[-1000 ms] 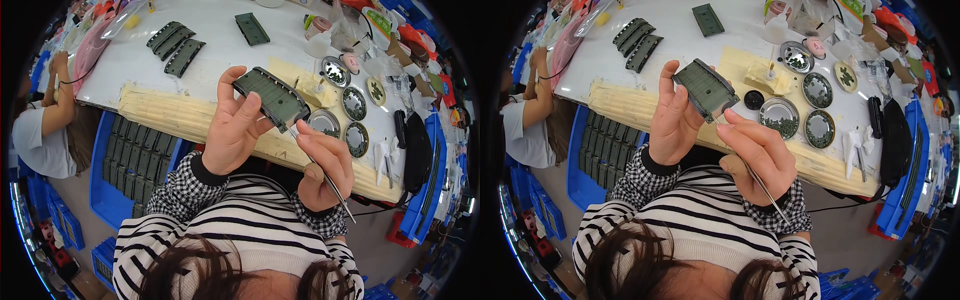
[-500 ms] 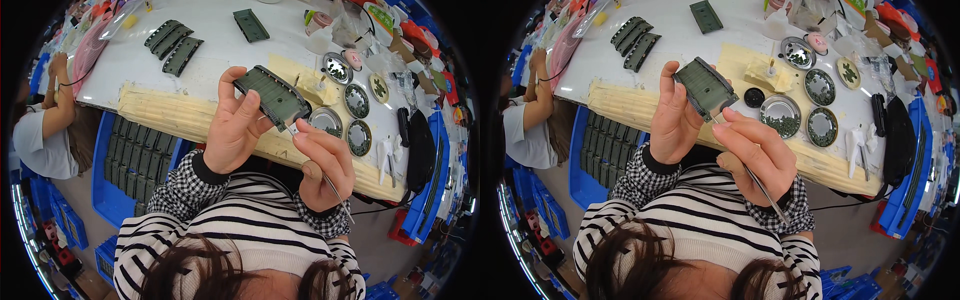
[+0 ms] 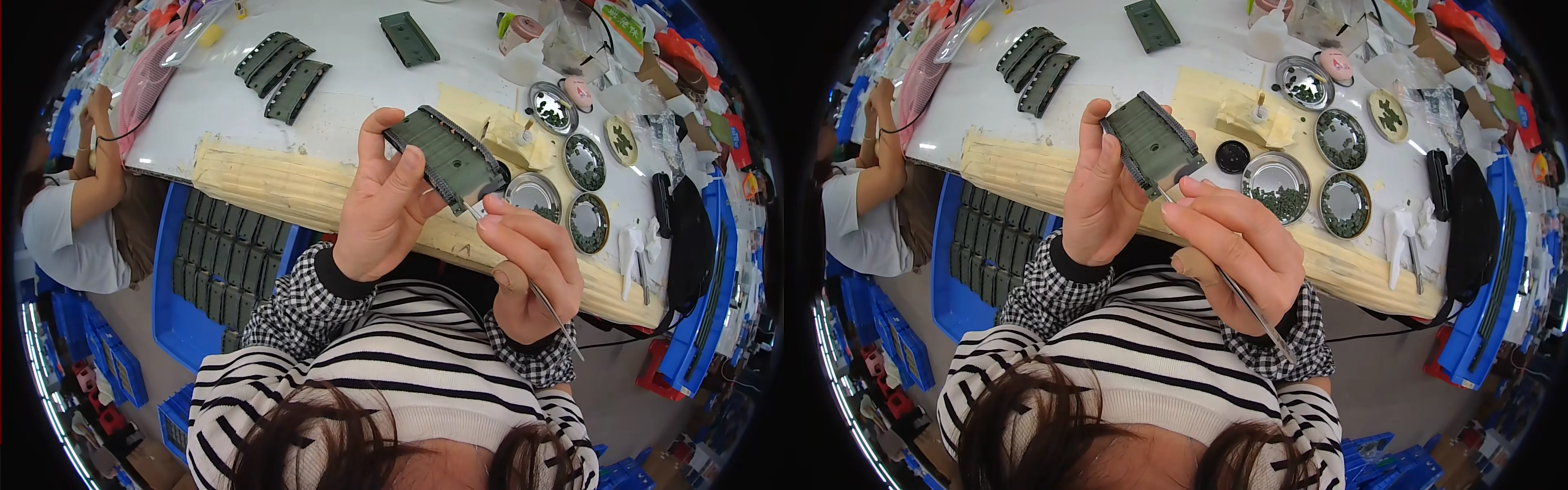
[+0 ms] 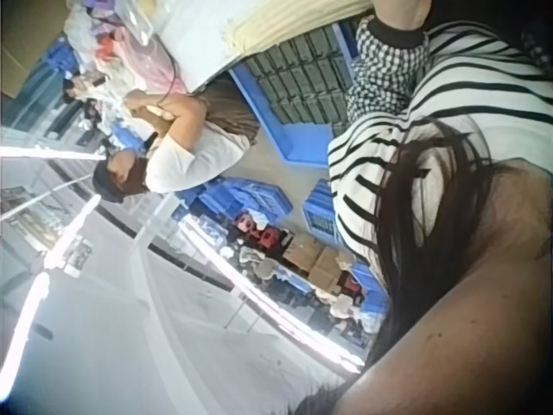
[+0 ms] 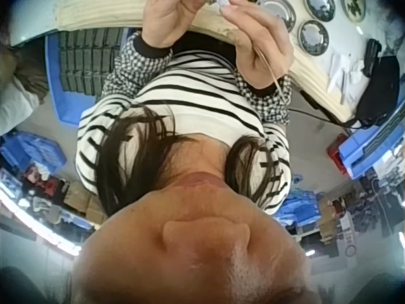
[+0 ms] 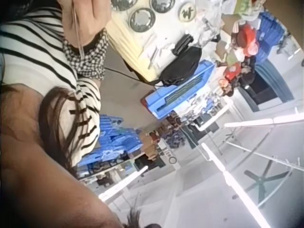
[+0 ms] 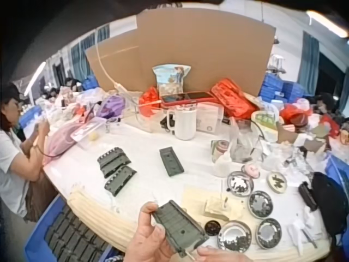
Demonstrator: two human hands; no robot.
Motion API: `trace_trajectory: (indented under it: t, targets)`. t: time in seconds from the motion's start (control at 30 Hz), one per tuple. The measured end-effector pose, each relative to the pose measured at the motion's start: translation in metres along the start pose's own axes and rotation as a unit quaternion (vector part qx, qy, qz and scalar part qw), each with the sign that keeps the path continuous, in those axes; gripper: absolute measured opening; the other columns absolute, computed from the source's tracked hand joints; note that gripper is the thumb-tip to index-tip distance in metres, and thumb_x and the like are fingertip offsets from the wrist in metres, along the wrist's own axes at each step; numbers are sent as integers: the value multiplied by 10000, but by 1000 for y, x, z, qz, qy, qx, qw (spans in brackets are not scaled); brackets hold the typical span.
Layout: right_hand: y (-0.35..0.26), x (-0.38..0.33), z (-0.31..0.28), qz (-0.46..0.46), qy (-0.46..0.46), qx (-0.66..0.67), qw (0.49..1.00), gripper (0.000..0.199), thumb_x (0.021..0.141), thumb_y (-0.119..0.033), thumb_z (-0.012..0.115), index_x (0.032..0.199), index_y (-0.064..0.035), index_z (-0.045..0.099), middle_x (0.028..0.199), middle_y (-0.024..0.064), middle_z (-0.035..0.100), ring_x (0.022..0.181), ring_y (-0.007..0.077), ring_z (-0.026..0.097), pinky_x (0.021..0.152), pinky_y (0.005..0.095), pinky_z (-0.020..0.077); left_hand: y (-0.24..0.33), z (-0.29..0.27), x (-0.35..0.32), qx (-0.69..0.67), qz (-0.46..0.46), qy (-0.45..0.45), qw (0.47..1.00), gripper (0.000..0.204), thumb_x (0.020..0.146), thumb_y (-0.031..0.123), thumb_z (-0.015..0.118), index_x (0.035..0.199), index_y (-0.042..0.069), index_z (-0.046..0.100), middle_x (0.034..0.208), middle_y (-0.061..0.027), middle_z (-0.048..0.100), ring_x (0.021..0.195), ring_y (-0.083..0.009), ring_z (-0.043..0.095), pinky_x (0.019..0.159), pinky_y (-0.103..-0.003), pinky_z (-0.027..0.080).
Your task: Assembling plastic model tanks at a workshop table using an assembly tool.
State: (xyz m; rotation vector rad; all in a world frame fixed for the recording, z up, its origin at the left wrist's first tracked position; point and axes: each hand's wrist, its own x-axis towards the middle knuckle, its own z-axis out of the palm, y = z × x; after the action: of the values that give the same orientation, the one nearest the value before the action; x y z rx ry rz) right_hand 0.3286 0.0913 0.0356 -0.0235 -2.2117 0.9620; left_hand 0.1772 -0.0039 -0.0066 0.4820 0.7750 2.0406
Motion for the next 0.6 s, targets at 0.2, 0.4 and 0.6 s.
trace_trajectory:
  t: [0.2, 0.4, 0.6]
  targets:
    - [5, -5, -1, 7, 73, 42, 996, 352, 913, -251, 651, 1137, 20, 645, 1063, 181, 652, 1013, 290, 662, 860, 350, 541, 7, 12, -1, -41, -31, 3, 999, 400, 1033, 317, 428, 1388, 214, 276, 1362, -179, 463, 1259, -362, 499, 1013, -397, 482]
    - [12, -5, -2, 13, 140, 9, 990, 314, 987, -232, 546, 1127, 39, 620, 1057, 192, 674, 978, 259, 658, 837, 323, 518, 12, 9, 2, -244, -162, 41, 955, 425, 1002, 392, 478, 1333, 134, 408, 1306, -175, 483, 1206, -327, 535, 1004, -341, 518]
    - [16, 14, 3, 18, 119, -102, 987, 218, 886, -16, 641, 1103, -25, 665, 1041, 176, 654, 896, 253, 637, 782, 317, 515, 17, 18, 5, -259, -183, 35, 948, 492, 1003, 409, 475, 1281, 4, 451, 1210, -171, 562, 1139, -269, 587, 1002, -320, 522]
